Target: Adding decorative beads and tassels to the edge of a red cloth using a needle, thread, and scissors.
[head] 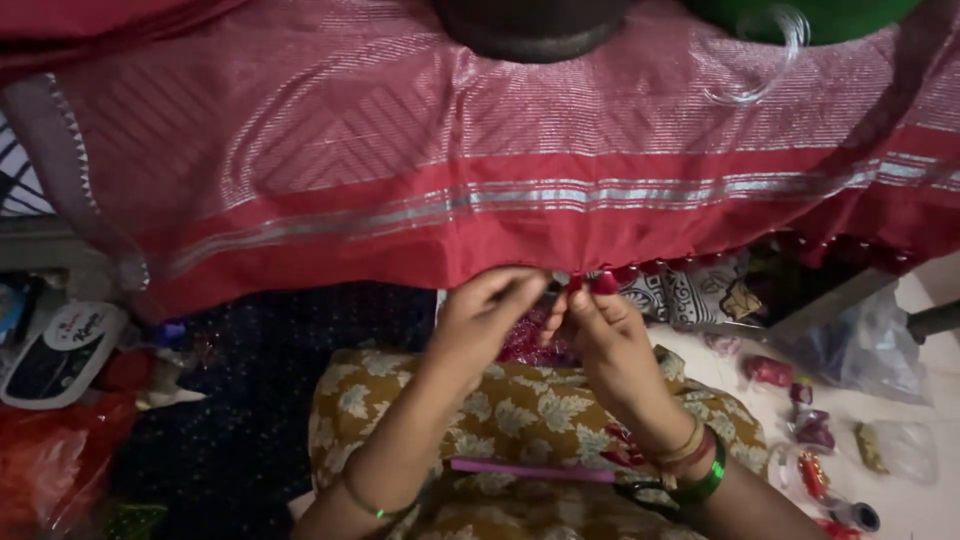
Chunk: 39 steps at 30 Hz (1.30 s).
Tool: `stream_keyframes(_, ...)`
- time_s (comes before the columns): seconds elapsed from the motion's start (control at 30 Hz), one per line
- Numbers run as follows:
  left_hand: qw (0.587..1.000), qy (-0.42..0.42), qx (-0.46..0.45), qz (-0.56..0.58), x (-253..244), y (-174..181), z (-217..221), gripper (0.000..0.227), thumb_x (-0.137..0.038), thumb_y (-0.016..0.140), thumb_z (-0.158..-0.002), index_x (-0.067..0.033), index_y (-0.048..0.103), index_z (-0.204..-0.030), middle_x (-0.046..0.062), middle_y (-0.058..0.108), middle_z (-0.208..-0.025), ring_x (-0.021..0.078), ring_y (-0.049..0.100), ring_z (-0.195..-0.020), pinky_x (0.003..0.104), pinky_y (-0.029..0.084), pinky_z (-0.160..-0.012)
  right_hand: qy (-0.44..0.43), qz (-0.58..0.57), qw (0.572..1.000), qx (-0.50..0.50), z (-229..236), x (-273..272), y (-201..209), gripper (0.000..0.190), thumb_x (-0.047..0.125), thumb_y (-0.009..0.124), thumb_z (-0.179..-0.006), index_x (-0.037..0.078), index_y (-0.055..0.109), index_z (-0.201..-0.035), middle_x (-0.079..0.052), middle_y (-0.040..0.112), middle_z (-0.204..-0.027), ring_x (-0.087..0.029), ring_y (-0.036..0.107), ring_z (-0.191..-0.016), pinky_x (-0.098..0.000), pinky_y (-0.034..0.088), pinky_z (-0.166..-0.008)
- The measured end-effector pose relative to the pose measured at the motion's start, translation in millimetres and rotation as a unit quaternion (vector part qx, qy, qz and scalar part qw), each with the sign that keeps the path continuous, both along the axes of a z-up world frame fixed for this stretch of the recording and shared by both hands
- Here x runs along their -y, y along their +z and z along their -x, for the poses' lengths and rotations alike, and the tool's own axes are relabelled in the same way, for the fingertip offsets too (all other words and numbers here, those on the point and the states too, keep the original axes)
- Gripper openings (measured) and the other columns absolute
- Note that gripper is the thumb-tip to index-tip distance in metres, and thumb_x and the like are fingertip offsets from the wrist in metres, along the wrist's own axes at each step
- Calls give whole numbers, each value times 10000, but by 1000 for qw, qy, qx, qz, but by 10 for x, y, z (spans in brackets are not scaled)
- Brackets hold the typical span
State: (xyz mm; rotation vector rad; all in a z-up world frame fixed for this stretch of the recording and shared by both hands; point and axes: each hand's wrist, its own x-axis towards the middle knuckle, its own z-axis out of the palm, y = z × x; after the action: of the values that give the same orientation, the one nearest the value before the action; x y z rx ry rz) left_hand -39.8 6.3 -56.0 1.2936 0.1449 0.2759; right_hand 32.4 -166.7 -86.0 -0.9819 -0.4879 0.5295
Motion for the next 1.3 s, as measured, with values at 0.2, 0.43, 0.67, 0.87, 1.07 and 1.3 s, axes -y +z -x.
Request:
stream_keyframes(0.2,995,-66,-63,45,255,5,-304,342,-213,721,-1071,127,732,-1110,112,661,-797,249,552,-676,383,426,-594,-75,125,985,95,-2,91,-22,239,179,551,-1079,-23,674,-1040,-84,715,-937,-163,682,-857,-328,563,-829)
stream_keyframes(0.43,945,164,131,-250,470,-51,-153,182,-138,749,-927,30,750,-998,103,743,-933,171,718,-844,292,557,-770,-58,91,994,-36,-358,37,107,323,251,642,-1062,-51,562,-1144,-83,615,-1064,-187,580,-950,-382,494,-831)
stream_keyframes(0.67,926,160,180,-289,305,144,-49,305,-202,823,-849,22,714,-1025,77,760,-930,152,734,-853,289,567,-774,-81,49,995,14,-227,-1,-98,280,221,620,-1159,-33,687,-1061,-71,695,-990,-169,625,-890,-324,491,-776)
stream_keyframes(0.87,999,-12,21,-33,303,-114,-270,256,-193,732,-975,15,795,-1111,40,706,-841,106,623,-765,270,514,-690,-74,5,997,-25,-28,-10,-188,251,190,538,-1075,1,679,-988,-43,711,-937,-123,654,-867,-294,540,-797)
stream_keyframes(1.07,996,-48,33,70,329,-60,-293,237,-154,688,-970,55,760,-1054,76,785,-987,123,707,-930,266,551,-894,-203,492,802,270,-137,341,-96,328,197,716,-1033,-111,683,-926,-216,623,-886,-282,516,-803,-365,489,-701)
stream_keyframes(1.3,999,-17,15,22,332,19,-313,229,-154,712,-945,41,770,-1051,94,795,-1004,133,723,-946,280,550,-915,-324,150,862,360,-476,785,1336,352,339,565,-1138,10,685,-1176,-99,719,-836,-167,735,-699,-308,589,-638)
